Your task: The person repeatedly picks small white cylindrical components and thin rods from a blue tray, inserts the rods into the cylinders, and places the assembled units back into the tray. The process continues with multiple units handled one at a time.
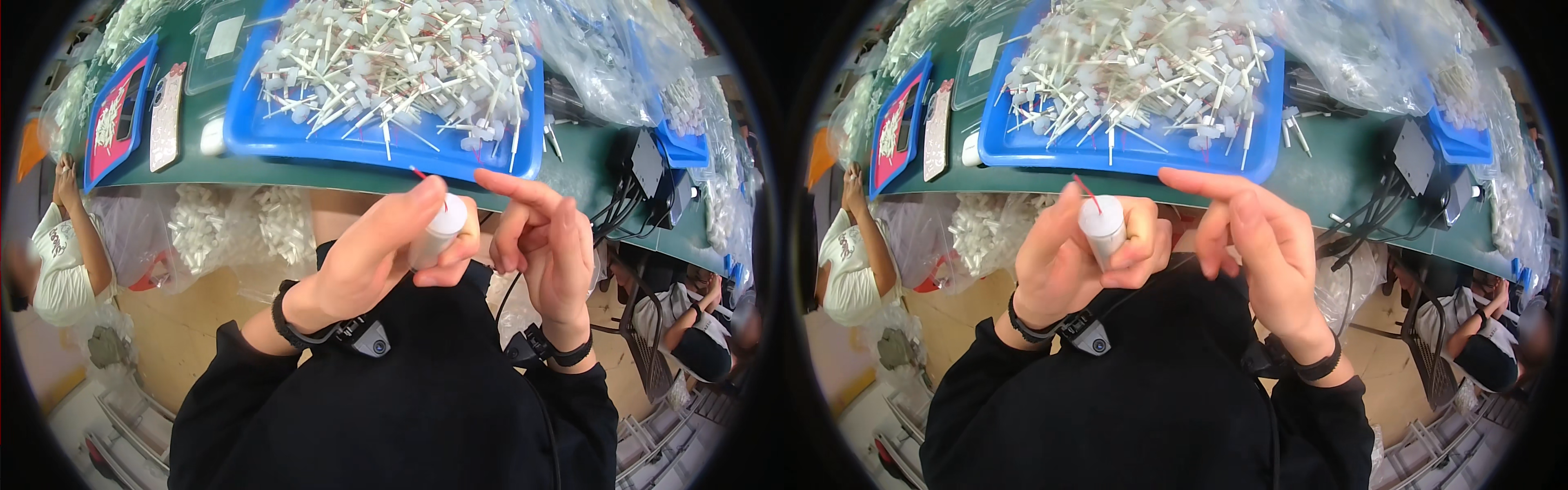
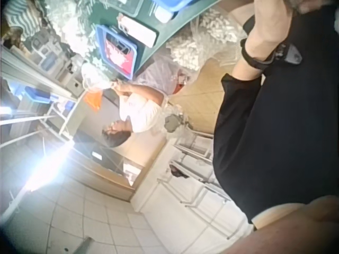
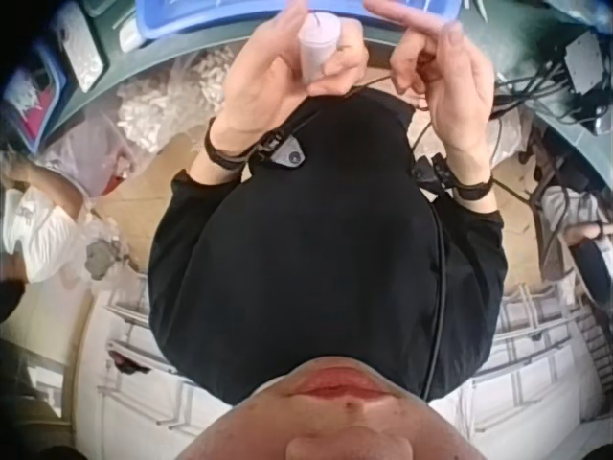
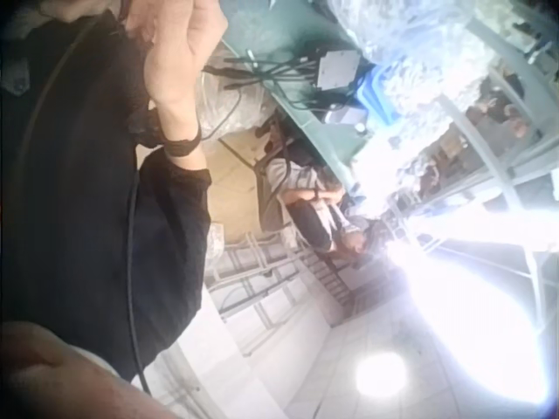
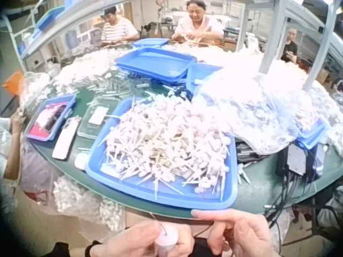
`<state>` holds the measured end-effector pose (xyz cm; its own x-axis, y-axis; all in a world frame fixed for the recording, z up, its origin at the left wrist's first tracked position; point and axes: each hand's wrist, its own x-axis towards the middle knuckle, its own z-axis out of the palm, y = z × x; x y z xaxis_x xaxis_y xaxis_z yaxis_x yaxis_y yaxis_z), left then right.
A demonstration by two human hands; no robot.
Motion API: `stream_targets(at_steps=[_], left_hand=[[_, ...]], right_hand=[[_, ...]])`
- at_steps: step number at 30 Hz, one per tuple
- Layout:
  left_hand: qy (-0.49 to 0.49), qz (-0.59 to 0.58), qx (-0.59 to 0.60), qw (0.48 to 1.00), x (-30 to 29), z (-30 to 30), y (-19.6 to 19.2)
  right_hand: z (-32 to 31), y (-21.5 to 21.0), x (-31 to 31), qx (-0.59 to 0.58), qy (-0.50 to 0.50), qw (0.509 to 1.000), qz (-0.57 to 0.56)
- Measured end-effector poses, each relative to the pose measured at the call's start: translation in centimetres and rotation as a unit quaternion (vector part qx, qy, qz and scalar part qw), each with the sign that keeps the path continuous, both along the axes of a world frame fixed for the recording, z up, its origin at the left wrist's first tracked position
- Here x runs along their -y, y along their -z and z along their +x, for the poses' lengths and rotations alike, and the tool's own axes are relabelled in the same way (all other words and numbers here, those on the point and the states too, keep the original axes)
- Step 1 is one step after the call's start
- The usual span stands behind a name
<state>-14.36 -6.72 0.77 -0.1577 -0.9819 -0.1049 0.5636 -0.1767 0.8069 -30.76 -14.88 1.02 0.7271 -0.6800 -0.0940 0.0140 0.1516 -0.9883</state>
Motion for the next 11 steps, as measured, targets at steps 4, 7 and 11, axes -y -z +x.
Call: stream_targets(at_steps=[4,7,11], left_hand=[[-0.010,-0.014,-0.074,0.997,0.2,-0.3,1.0],[-0.006,-0.015,-0.083,0.996,0.3,-0.3,1.5],[-0.013,-0.020,-0.063,0.998,0.2,-0.4,1.9]], right_hand=[[0.0,0.7,-0.5,-0.007,0.017,1.000,0.017],[0.2,0.8,-0.9,0.028,0.030,0.998,0.048],[0.3,1.0,-1.1,0.016,0.039,0.999,0.023]])
